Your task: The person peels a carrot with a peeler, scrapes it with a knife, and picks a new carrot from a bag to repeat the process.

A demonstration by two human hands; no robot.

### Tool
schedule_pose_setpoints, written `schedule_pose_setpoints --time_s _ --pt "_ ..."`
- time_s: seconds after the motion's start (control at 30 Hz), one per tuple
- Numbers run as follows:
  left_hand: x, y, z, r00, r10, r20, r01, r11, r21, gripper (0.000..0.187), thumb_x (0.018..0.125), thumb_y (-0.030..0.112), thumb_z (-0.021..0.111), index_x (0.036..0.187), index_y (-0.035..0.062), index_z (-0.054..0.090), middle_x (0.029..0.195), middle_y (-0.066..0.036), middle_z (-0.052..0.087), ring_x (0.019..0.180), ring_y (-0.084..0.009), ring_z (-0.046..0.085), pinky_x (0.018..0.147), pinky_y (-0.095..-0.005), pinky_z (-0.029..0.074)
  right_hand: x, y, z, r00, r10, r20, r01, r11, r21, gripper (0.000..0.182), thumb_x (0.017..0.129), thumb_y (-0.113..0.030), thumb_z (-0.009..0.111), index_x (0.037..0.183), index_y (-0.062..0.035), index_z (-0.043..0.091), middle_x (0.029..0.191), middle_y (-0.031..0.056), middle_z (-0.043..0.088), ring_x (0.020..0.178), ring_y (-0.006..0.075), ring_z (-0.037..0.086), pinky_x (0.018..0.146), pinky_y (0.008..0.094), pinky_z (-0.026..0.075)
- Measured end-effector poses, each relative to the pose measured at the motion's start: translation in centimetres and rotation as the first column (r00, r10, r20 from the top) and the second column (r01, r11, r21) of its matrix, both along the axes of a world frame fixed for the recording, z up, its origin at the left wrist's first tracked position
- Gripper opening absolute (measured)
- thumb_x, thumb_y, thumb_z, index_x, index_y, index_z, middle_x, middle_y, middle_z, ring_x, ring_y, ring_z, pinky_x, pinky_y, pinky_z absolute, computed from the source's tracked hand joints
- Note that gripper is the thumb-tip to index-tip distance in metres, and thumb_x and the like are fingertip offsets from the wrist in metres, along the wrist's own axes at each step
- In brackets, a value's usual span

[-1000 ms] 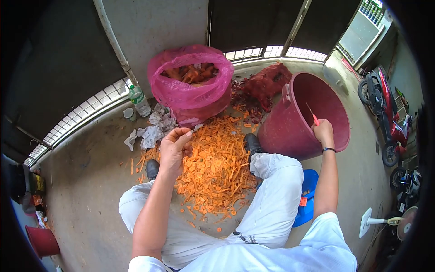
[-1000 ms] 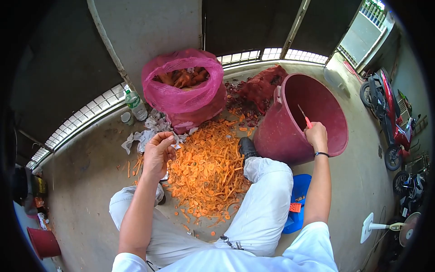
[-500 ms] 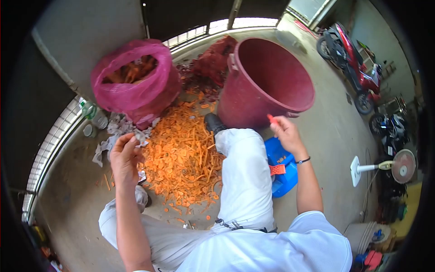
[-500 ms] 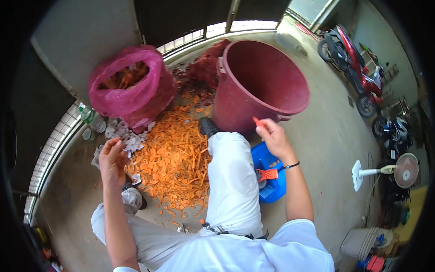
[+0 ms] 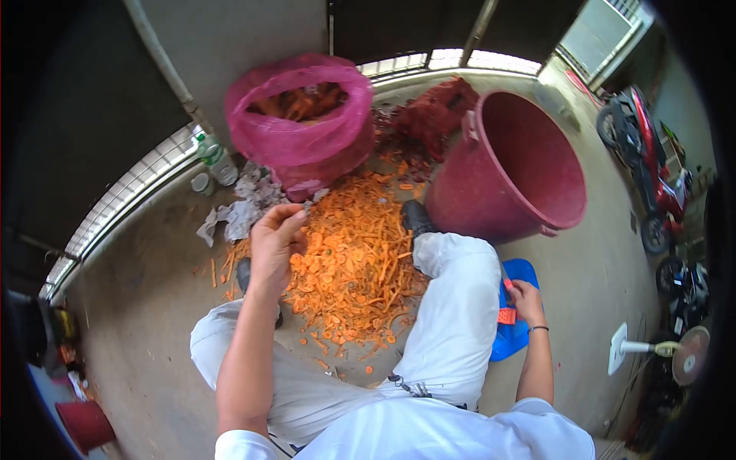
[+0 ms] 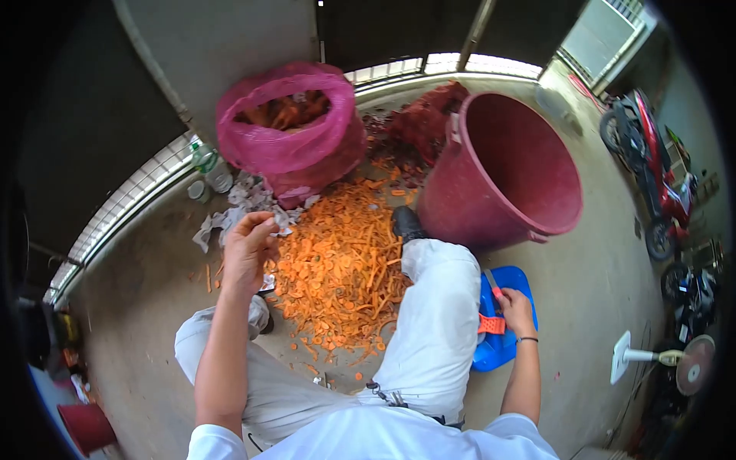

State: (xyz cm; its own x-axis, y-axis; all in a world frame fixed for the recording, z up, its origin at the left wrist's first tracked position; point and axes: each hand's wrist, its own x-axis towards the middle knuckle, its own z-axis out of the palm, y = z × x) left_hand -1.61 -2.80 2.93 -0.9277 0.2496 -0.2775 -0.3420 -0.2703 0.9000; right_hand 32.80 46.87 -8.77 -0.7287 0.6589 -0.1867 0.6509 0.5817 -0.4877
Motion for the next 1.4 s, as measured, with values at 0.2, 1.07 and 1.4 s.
schedule_pose_setpoints --time_s 0.2,1.07,1.4 --pt "-0.2 -0.4 -0.5 0.999 -0.030 0.015 0.029 0.999 0.021 0.019 0.095 0.013 0.073 0.109 0.0050 0.063 0.085 -0.003 0.067 0.058 -0.0068 0.060 0.048 -0.0229 0.048 -1.8 -5.3 6.5 0.908 0.386 0.162 -0.396 0.917 0.034 0.034 0.071 -0.015 0.080 0.101 -0.0013 0.074 0.100 0.0164 0.073 0.102 0.0377 0.063 0.093 0.0447 0.051" --pt "0.7 3.0 -0.7 0.949 -0.295 0.112 0.281 0.952 0.123 0.043 0.089 0.016 0.080 0.125 0.0009 0.062 0.102 -0.007 0.074 0.085 -0.0144 0.073 0.062 -0.0262 0.055 -36.9 -29.1 12.9 0.678 0.500 -0.538 -0.719 0.602 -0.346 0.041 0.078 -0.035 0.090 0.081 -0.0040 0.063 0.074 0.0061 0.067 0.068 0.0123 0.063 0.063 0.0314 0.052" --pt "-0.3 2.0 -0.7 0.976 -0.055 0.212 0.063 0.998 -0.030 0.012 0.098 0.013 0.069 0.108 0.0057 0.069 0.091 -0.004 0.075 0.072 -0.0124 0.070 0.060 -0.0269 0.053 -63.0 -25.6 7.0 0.645 0.716 -0.266 -0.630 0.695 0.347 0.018 0.088 -0.012 0.060 0.096 -0.0030 0.073 0.106 0.0244 0.073 0.102 0.0464 0.068 0.089 0.0528 0.053"
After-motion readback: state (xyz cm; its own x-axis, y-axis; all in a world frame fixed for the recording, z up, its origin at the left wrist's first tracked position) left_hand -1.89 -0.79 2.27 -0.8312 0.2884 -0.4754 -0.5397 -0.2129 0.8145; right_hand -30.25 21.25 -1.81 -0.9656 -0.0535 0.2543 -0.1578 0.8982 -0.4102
